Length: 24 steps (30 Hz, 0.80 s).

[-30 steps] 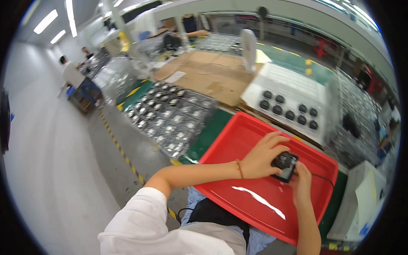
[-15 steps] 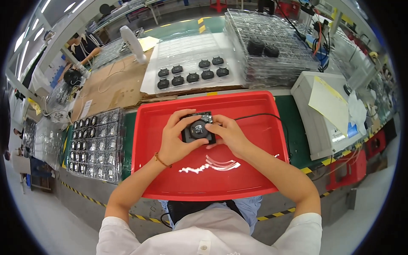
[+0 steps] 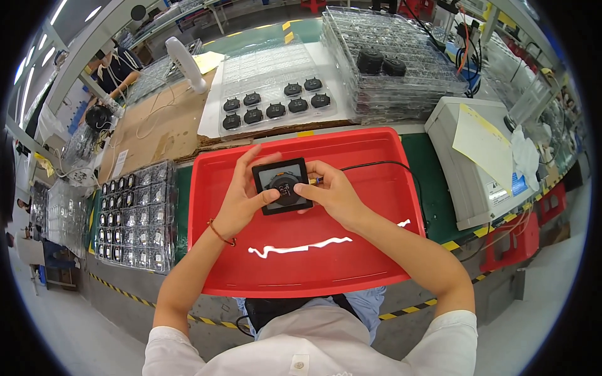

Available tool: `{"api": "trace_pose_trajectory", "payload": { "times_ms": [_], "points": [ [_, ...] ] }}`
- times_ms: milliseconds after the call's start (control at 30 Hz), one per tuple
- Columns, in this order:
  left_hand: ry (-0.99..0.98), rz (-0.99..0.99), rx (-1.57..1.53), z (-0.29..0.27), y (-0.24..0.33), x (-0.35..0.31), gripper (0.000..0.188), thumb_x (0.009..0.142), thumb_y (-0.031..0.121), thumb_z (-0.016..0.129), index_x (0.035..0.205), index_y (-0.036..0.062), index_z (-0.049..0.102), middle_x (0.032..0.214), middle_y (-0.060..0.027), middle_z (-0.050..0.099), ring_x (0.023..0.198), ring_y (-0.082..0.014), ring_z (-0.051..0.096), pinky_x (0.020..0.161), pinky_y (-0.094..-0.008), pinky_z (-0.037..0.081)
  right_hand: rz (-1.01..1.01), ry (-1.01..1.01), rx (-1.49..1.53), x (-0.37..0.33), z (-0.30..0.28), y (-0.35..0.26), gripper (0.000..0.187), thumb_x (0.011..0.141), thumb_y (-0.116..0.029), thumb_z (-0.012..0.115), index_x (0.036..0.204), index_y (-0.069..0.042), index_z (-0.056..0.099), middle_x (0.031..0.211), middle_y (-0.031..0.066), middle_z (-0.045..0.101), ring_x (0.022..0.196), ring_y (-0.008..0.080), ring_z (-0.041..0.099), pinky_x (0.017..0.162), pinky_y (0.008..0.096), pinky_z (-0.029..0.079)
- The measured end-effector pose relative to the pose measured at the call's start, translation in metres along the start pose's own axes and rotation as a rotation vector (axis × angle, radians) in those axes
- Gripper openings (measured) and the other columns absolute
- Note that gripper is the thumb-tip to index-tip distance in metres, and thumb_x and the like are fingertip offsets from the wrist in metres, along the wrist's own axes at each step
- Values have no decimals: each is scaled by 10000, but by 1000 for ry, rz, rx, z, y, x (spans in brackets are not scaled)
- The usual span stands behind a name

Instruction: The person picks up a watch from a tray, places it into a testing device, and lowers it into a red tub of water. After holding it submerged, they lift the device out, remove the watch, and place it into a different tray, repeating the process for several watches.

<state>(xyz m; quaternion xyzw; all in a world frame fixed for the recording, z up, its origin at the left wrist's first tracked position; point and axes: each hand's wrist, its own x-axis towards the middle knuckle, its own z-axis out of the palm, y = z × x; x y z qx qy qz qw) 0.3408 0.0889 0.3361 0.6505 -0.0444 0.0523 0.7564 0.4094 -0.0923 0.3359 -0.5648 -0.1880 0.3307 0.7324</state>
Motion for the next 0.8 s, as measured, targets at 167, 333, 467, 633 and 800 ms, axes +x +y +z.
{"api": "trace_pose_trajectory", "payload": {
  "times_ms": [167, 333, 467, 633, 800],
  "points": [
    [-44, -118, 1, -1, -2, -1, 608, 781, 26, 631, 1272, 55, 274, 1203, -161, 449, 1079, -227, 500, 889, -315, 442, -61, -5, -103, 2, -6, 11, 298, 814, -86, 602, 1077, 12, 506, 957, 90, 584, 811, 109, 576, 679, 237, 485],
    [14, -122, 407, -6, -21, -3, 437, 770, -6, 612, 1112, 16, 341, 1019, -208, 554, 961, -274, 573, 816, -342, 461, -13, 44, -310, 3, -3, 18, 281, 787, -90, 622, 1029, 27, 542, 954, 103, 607, 839, 140, 585, 725, 257, 477],
    [81, -245, 570, 7, -22, -8, 405, 745, -2, 622, 1042, -12, 348, 898, -249, 577, 887, -358, 597, 750, -378, 466, 33, 57, -540, 0, -6, 27, 300, 756, -104, 643, 1001, 49, 564, 925, 135, 630, 856, 199, 604, 756, 308, 478],
    [20, -296, 672, 7, -36, -16, 413, 733, 21, 638, 1024, -18, 348, 866, -268, 579, 864, -398, 594, 720, -401, 467, 156, 63, -644, -5, -6, 34, 319, 742, -130, 653, 993, 50, 575, 884, 140, 640, 823, 213, 617, 745, 311, 480],
    [-12, -395, 699, 9, -35, -19, 424, 732, 40, 646, 1038, 8, 354, 901, -280, 584, 887, -404, 593, 723, -429, 463, 308, 1, -628, -7, -9, 39, 274, 768, -71, 620, 1014, 44, 581, 860, 111, 637, 726, 125, 573, 680, 260, 483]
  ]
}}
